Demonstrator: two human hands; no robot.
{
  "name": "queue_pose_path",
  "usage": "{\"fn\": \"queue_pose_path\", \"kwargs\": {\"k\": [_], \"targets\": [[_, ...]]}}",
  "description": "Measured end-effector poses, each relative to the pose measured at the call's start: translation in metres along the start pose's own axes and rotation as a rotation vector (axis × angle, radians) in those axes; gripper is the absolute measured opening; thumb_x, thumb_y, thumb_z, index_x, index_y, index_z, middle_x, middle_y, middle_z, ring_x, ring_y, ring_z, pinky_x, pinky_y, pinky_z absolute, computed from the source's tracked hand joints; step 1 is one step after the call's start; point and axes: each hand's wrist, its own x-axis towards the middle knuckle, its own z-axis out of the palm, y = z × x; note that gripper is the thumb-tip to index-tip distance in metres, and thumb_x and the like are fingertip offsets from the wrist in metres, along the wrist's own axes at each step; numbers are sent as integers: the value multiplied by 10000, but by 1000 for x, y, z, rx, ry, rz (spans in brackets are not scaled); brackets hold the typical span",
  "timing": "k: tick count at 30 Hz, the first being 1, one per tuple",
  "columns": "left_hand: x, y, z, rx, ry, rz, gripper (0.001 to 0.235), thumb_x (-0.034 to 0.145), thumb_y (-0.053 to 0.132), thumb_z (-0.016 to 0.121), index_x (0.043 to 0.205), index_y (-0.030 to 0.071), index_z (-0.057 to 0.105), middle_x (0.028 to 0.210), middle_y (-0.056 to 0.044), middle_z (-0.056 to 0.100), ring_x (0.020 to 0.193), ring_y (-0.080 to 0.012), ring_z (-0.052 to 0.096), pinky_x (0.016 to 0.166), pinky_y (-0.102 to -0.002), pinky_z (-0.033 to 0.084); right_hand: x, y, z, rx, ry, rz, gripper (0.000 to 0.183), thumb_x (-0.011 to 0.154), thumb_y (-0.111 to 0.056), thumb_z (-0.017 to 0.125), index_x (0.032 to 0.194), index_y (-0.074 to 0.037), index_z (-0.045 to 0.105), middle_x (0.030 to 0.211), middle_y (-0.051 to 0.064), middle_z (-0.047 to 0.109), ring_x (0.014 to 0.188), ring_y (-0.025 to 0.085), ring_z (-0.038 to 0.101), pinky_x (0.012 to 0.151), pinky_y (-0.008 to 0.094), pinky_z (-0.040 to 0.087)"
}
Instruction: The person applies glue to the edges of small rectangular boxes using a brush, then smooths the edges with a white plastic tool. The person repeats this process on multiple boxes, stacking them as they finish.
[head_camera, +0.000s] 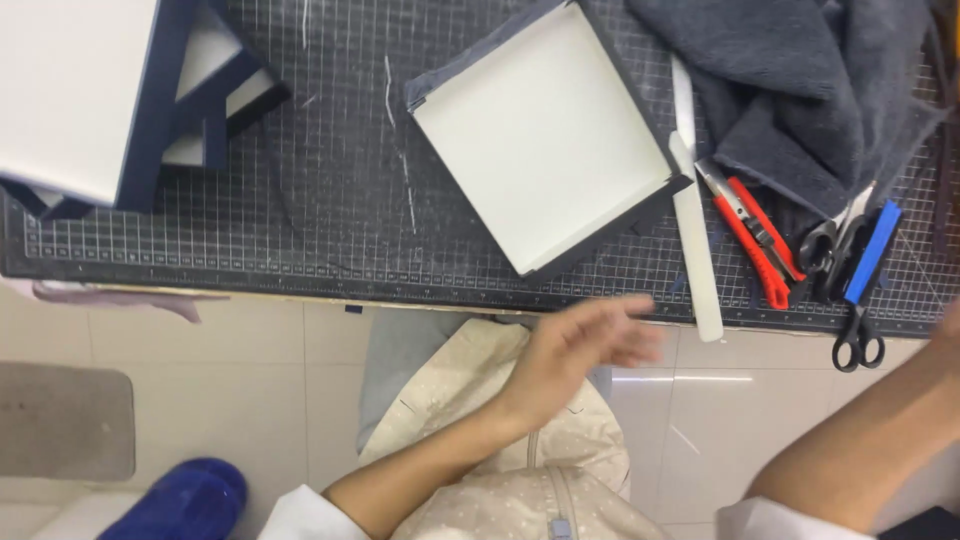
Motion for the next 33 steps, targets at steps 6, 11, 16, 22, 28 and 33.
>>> {"fn": "queue_pose_path", "kwargs": {"k": [6,11,16,22,28,33], "targets": [[10,5,-74,1578,222,1192,317,968,179,628,1283,168,665,1326,-80,655,1226,-241,602,1077,-490,336,-87,-142,155,333,46,-63,146,1064,89,472,1115,-28,401,957,261,542,813,398,595,836,437,547],[17,24,-88,1860,347,874,598,1026,200,621,1536,21,365,1623,-201,320,1499,-351,333,1097,-715,92,-106,-188,222,-78,-388,-295,111,884,-73,661,862,36,671,804,165,711,752,327,671,682,399,576],[23,21,-93,1851,410,930,516,1092,313,395,1540,58,370,1615,-153,356,1489,-302,371,1076,-732,-14,-100,-192,230,-199,-466,-454,60,899,-25,633,867,0,677,768,140,687,699,304,632,632,377,553],[27,16,-98,1893,460,996,548,1103,394,313,1537,69,393,1610,-133,370,1481,-257,391,1056,-732,-172,-85,-193,213,-228,-436,-297,72,929,60,595,898,35,655,824,172,658,806,348,650,702,403,540],[25,22,-93,2098,561,966,542,1119,437,263,1529,132,443,1598,-60,416,1474,-184,417,1104,-703,-92,-70,-180,203,-264,-335,-335,102,1006,72,504,939,40,574,849,172,594,785,316,583,736,409,474],[22,24,-89,2222,598,882,520,1134,451,260,1531,195,475,1593,1,441,1470,-125,444,1126,-666,20,-60,-167,196,-380,-403,-323,139,1047,62,466,951,75,566,887,191,588,832,302,566,748,383,473]]}}
